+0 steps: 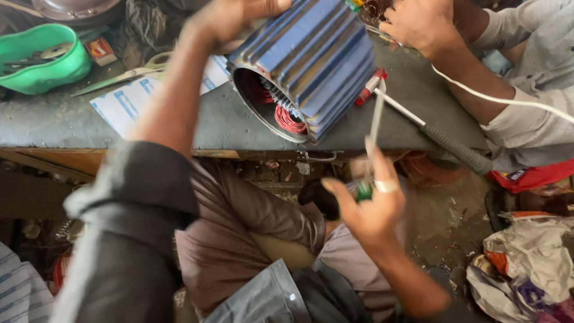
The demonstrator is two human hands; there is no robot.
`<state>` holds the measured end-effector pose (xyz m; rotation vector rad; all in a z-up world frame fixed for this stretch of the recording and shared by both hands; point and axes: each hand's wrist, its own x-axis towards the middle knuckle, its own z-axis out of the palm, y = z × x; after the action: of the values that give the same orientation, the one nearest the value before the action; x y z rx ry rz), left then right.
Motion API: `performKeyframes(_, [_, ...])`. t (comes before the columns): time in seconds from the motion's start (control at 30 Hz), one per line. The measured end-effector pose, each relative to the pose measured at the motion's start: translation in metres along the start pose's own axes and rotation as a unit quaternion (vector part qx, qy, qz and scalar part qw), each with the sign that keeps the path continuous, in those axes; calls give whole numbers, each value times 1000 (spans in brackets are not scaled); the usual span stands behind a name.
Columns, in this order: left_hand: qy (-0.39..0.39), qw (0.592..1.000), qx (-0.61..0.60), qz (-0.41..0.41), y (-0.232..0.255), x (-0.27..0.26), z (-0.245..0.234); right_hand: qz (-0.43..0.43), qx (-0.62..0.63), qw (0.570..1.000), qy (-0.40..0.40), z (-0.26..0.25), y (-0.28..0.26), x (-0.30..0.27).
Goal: The person works on a blue finned electrical component, likely a motor stator, by hand and with tools. They arrange copper windings inside the slots, cut a strip of insulating material with scissors, and use a hammer and screwdriver to tap and adjust the windings.
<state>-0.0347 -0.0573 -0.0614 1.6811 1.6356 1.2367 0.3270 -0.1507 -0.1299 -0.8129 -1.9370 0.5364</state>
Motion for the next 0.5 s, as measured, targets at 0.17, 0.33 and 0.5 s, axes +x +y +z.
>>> performKeyframes(0.17, [-80, 923, -370, 71, -60, 10, 18, -204, -83, 972, 85, 38, -18, 52])
performKeyframes(0.33, [161, 962, -216, 28, -50, -30, 38, 15, 13, 996, -89, 3, 8, 98])
performKeyframes(0.5, [348, 930, -107, 36, -28, -66, 93, -70, -71, 995, -5, -10, 43, 119])
